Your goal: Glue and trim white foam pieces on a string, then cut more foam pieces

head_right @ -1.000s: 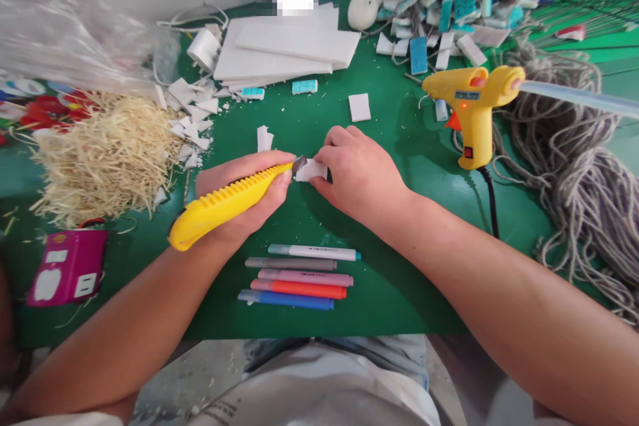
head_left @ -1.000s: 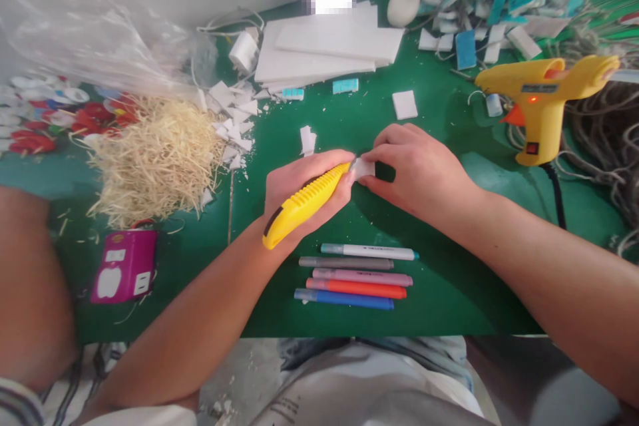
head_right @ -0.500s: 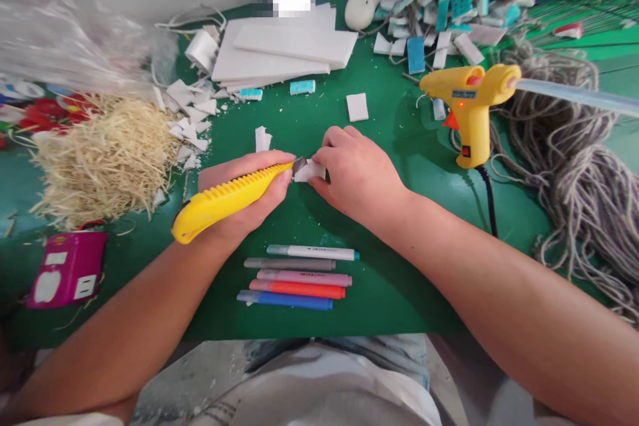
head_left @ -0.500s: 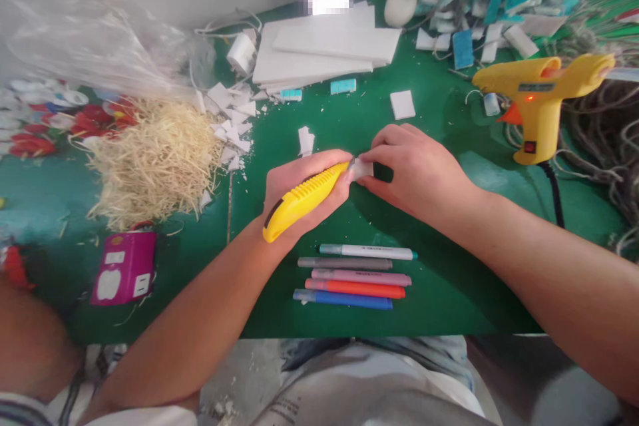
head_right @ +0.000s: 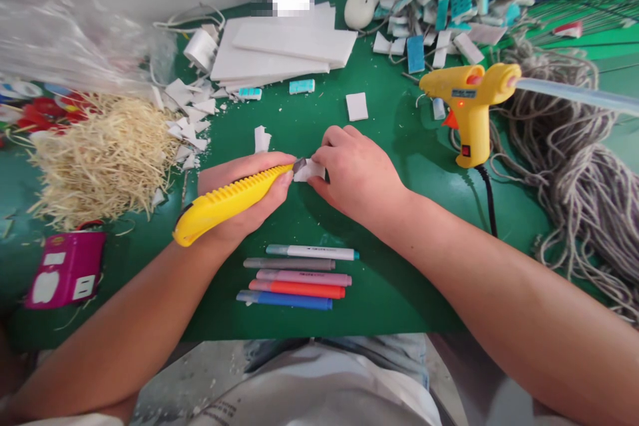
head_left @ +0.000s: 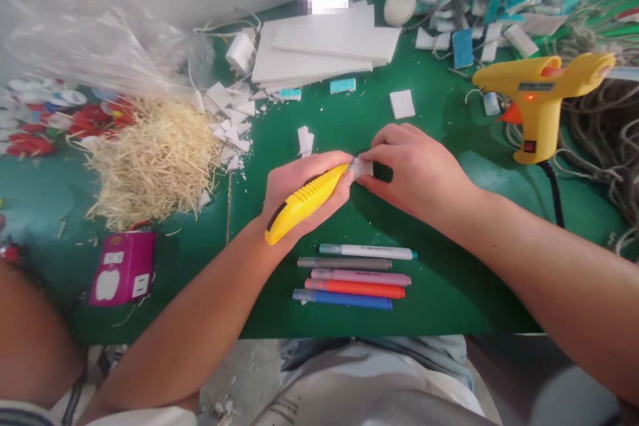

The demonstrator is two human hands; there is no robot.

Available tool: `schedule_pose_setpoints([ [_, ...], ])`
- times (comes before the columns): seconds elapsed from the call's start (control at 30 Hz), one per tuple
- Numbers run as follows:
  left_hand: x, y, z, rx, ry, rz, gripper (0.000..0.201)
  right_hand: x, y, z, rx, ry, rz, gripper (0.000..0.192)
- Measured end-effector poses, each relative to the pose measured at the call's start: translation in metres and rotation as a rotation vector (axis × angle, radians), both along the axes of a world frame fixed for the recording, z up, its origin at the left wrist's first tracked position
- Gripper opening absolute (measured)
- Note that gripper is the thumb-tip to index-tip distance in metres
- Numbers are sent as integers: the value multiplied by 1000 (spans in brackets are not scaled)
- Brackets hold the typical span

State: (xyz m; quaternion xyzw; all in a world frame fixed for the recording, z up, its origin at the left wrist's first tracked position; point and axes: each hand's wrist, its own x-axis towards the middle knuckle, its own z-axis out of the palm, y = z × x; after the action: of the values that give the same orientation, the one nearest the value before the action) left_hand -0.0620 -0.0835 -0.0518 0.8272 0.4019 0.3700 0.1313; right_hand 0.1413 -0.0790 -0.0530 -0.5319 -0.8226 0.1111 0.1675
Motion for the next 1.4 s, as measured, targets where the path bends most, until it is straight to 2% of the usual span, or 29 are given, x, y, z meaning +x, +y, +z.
schedule_pose_setpoints([
  [0.33, 1, 1, -3, 5, -13, 9, 15, -4, -1, 4, -37, -38, -26, 20],
  [0.7, -3, -2, 1, 44, 26, 16, 16, -5, -2, 7, -55, -52, -27, 21],
  [1.03, -6, -3, 1, -36, 46, 71, 20, -1, -1, 2, -9, -18, -2, 19],
  [1.4, -7, -3, 2, -20, 81, 62, 19, 1, -1, 1, -5, -2, 14, 20],
])
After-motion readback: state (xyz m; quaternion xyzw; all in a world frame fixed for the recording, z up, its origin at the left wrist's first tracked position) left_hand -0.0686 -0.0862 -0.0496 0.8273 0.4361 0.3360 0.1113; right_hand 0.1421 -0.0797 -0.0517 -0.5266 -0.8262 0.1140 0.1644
